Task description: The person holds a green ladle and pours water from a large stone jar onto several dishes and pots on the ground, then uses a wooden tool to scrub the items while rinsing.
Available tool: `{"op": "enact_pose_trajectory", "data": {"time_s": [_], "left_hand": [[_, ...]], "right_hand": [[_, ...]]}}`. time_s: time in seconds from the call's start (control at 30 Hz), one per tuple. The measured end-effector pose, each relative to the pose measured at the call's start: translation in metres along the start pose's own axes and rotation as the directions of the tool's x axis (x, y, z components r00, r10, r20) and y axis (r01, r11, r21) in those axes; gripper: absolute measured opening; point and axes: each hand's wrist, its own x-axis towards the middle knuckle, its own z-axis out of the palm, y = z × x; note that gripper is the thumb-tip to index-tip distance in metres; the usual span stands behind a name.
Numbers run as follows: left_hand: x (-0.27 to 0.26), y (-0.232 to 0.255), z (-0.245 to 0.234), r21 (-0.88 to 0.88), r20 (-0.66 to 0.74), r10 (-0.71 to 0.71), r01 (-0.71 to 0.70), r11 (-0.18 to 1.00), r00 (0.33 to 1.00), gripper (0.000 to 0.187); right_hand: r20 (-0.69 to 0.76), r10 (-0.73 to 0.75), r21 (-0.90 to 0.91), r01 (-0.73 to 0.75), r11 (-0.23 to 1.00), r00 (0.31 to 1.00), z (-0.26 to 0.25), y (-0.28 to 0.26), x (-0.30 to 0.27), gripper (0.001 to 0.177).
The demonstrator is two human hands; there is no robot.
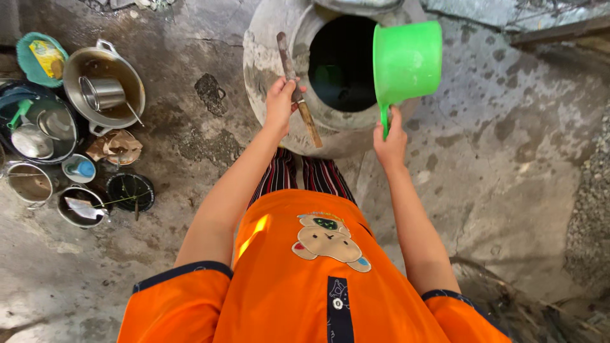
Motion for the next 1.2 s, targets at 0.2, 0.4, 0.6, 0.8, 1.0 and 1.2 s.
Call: {"op": "enact_pose_trajectory", "data": {"time_s": [0.2, 0.4, 0.6, 0.8, 1.0, 1.2], "left_hand": [[0.002, -0.003, -0.010, 0.029, -0.001, -0.025, 0.025, 0.999, 1.000, 0.023], [0.004, 0.008, -0.027, 0.132, -0.036, -0.034, 0.039, 0.990, 0.999, 0.023], [0.036, 0.007, -0.039, 0.058, -0.043, 0.007, -0.005, 0.998, 0.999, 0.020], [0.077, 0.006, -0.034, 0.071, -0.068, 0.025, -0.020, 0.997, 0.997, 0.020], [0.106, 0.011, -0.019, 0.118, -0.042, 0.044, -0.038, 0.992, 0.998, 0.019], [0.117, 0.012, -0.005, 0.123, -0.032, 0.057, -0.053, 0.991, 0.998, 0.017]], "right_hand": [[0.237, 0.127, -0.041, -0.120, 0.992, 0.963, 0.021, 0.002, -0.005, 0.044], [0.391, 0.205, -0.144, -0.160, 0.977, 0.897, 0.075, 0.019, 0.063, 0.044], [0.495, 0.382, -0.459, -0.138, 0.877, 0.781, 0.151, 0.097, 0.137, 0.046], [0.467, 0.671, -0.622, -0.325, 0.712, 0.576, 0.206, 0.150, 0.181, 0.050], [0.505, 0.588, -0.652, -0.167, 0.740, 0.631, 0.277, 0.228, 0.181, 0.049], [0.464, 0.707, -0.720, -0.238, 0.652, 0.533, 0.312, 0.256, 0.181, 0.039]]}}
